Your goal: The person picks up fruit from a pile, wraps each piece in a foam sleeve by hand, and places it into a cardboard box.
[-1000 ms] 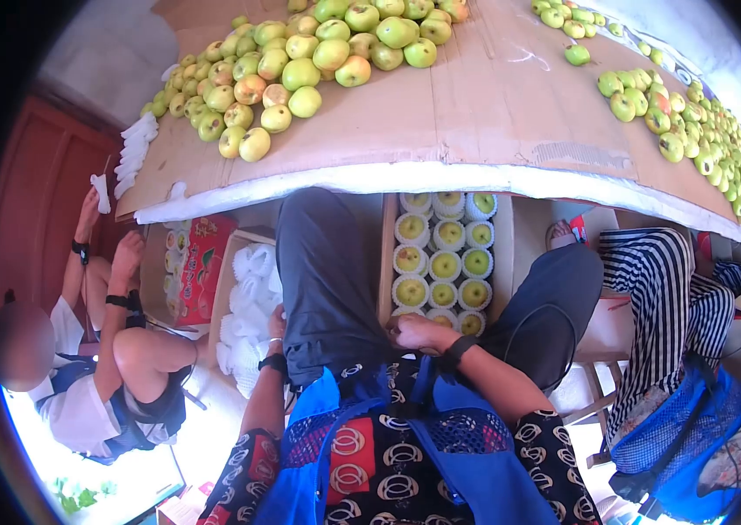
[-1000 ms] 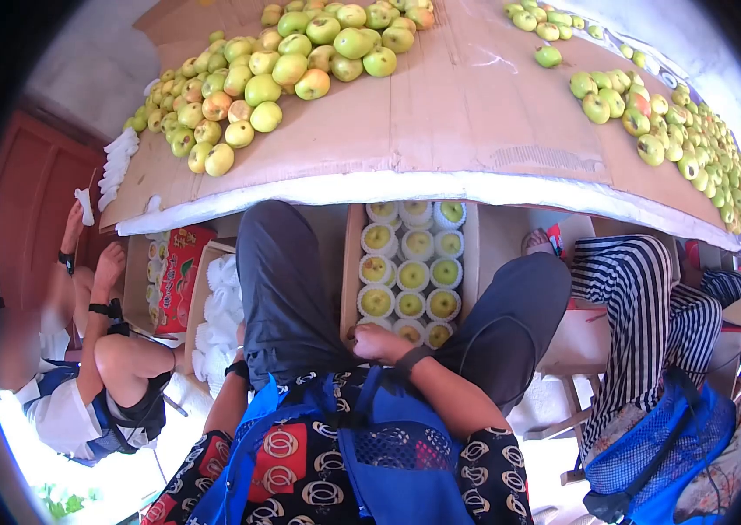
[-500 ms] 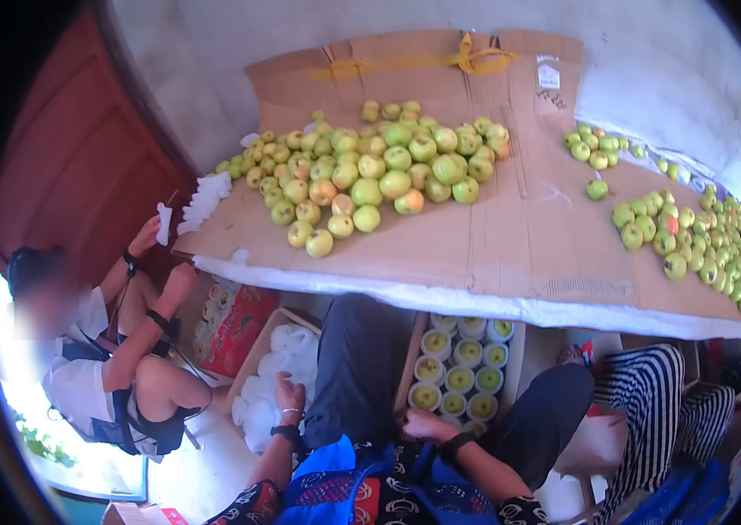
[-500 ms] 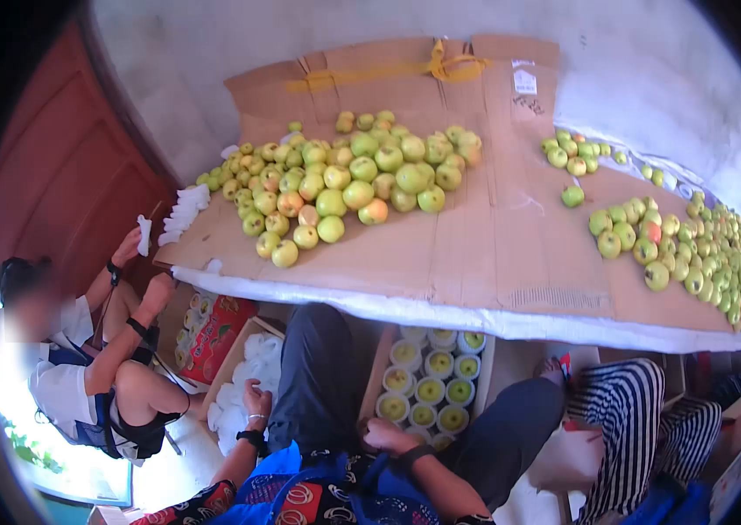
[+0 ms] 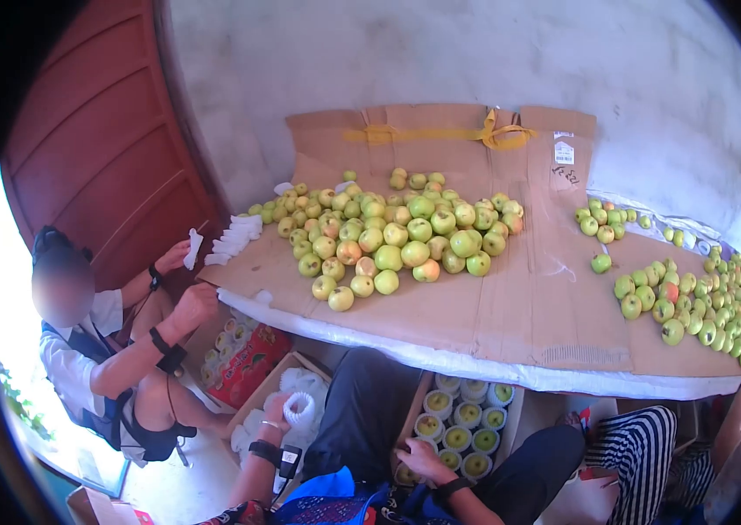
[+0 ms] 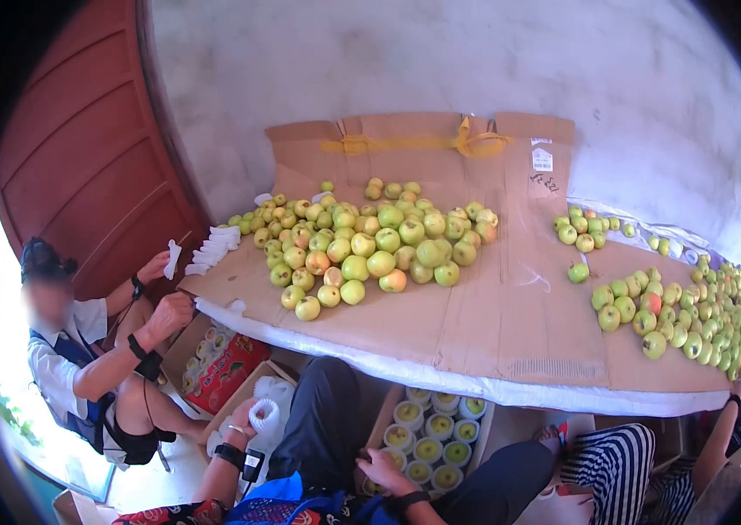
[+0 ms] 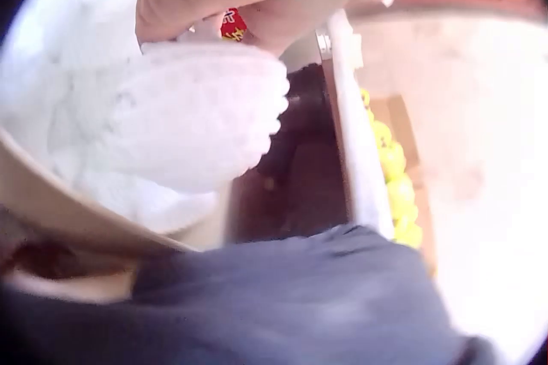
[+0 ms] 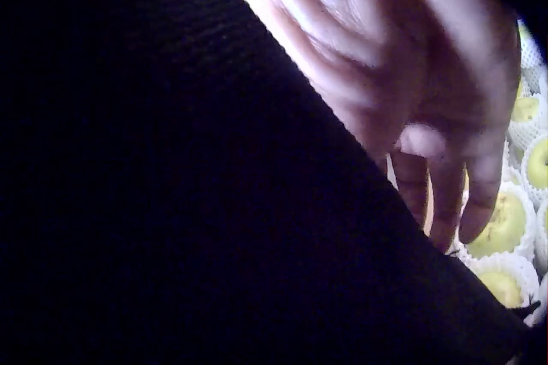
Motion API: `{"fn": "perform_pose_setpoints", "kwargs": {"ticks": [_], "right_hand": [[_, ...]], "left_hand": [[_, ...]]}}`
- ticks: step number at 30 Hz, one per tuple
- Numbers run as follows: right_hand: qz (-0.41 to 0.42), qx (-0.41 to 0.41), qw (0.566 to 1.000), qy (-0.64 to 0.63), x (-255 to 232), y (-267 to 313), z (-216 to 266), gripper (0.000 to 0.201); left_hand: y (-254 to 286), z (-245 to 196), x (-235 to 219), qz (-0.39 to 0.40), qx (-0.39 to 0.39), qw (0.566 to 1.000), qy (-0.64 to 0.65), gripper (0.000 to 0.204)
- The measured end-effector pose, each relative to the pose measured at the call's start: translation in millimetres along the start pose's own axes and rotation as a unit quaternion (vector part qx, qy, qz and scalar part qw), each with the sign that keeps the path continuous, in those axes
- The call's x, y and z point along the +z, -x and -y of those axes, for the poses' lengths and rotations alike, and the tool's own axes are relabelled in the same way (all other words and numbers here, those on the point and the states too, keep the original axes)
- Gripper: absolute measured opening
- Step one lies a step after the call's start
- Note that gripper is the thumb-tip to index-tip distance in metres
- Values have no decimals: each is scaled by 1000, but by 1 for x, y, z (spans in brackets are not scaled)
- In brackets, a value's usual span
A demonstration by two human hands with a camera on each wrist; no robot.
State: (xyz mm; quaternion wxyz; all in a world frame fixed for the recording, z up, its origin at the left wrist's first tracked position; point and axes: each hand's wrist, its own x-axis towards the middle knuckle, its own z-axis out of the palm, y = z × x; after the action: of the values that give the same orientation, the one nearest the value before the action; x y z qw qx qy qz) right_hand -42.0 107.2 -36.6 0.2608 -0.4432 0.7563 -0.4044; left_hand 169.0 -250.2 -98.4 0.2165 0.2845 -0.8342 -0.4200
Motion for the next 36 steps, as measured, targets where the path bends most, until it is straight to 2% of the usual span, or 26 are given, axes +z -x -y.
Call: {"fn": "perform_pose_setpoints", "kwargs": {"ticks": [1, 2, 3, 4, 5, 6, 7, 9, 10, 11, 12, 14, 15, 16, 18, 19, 21, 24, 25, 27, 29, 30, 32, 36], "right_hand": [[-1, -2, 1000, 3, -6, -2, 7, 39], [-23, 20, 989, -147, -15, -4, 19, 36], [-44, 40, 954, -293, -21, -6, 28, 33], [-44, 37, 955, -290, -25, -6, 31, 33], [-35, 35, 920, -389, -28, -7, 34, 31], [-26, 33, 874, -484, -32, -10, 35, 29], [-9, 32, 841, -540, -30, -13, 32, 32], [-27, 48, 785, -617, -33, -9, 45, 33], [-38, 45, 762, -645, -31, -9, 41, 32], [-76, 48, 787, -610, -24, -10, 33, 31], [-73, 81, 791, -602, -26, -8, 29, 29], [-95, 83, 797, -590, -12, -12, -2, 28], [-211, -100, 947, -219, -20, 0, 8, 30], [-259, -141, 948, -116, -24, 0, 12, 31], [-153, -63, 953, -254, -43, 6, 39, 32], [-153, -63, 953, -255, -45, 7, 45, 32], [-138, 46, 913, -380, -48, 5, 52, 32], [-111, 29, 934, -339, -56, 1, 57, 29], [-112, 29, 934, -338, -56, 2, 56, 29], [-137, 7, 894, -427, -52, 3, 50, 24], [-160, 24, 889, -428, -37, -7, 30, 22], [-184, 41, 884, -428, -33, -9, 23, 20], [-193, 39, 890, -412, -45, -2, 40, 20], [-199, 12, 907, -370, -42, -5, 37, 21]], "left_hand": [[-2, -70, -6, -9, -121, 950, 286, 12], [-18, -153, -16, -15, -229, 807, 544, 12], [-23, -187, -9, 12, -198, 797, 570, 12], [-26, -215, 0, 40, -166, 786, 594, 13], [-26, -246, 16, 74, -125, 826, 545, 16], [-24, -259, 36, 124, -109, 832, 530, 15], [-21, -265, 58, 183, -103, 835, 510, 14], [-12, -261, 102, 247, -116, 835, 478, 15], [-4, -257, 124, 235, -113, 856, 447, 15], [2, -247, 139, 266, -115, 854, 432, 16], [4, -237, 148, 269, -130, 850, 434, 18], [6, -221, 157, 224, -135, 887, 382, 21], [6, -221, 156, 230, -115, 891, 374, 21], [7, -223, 155, 235, -95, 895, 366, 21], [3, -218, 156, 235, -92, 900, 355, 21], [3, -217, 159, 212, -87, 898, 374, 20], [1, -216, 163, 189, -78, 896, 395, 19], [1, -215, 166, 174, -73, 915, 356, 17], [1, -215, 167, 189, -75, 905, 374, 17], [-1, -211, 166, 201, -76, 894, 392, 17], [-3, -204, 164, 237, -162, 883, 373, 23], [0, -215, 160, 239, -162, 882, 373, 23], [8, -250, 142, 293, -206, 831, 425, 31], [14, -250, 141, 345, -190, 830, 395, 37]]}}
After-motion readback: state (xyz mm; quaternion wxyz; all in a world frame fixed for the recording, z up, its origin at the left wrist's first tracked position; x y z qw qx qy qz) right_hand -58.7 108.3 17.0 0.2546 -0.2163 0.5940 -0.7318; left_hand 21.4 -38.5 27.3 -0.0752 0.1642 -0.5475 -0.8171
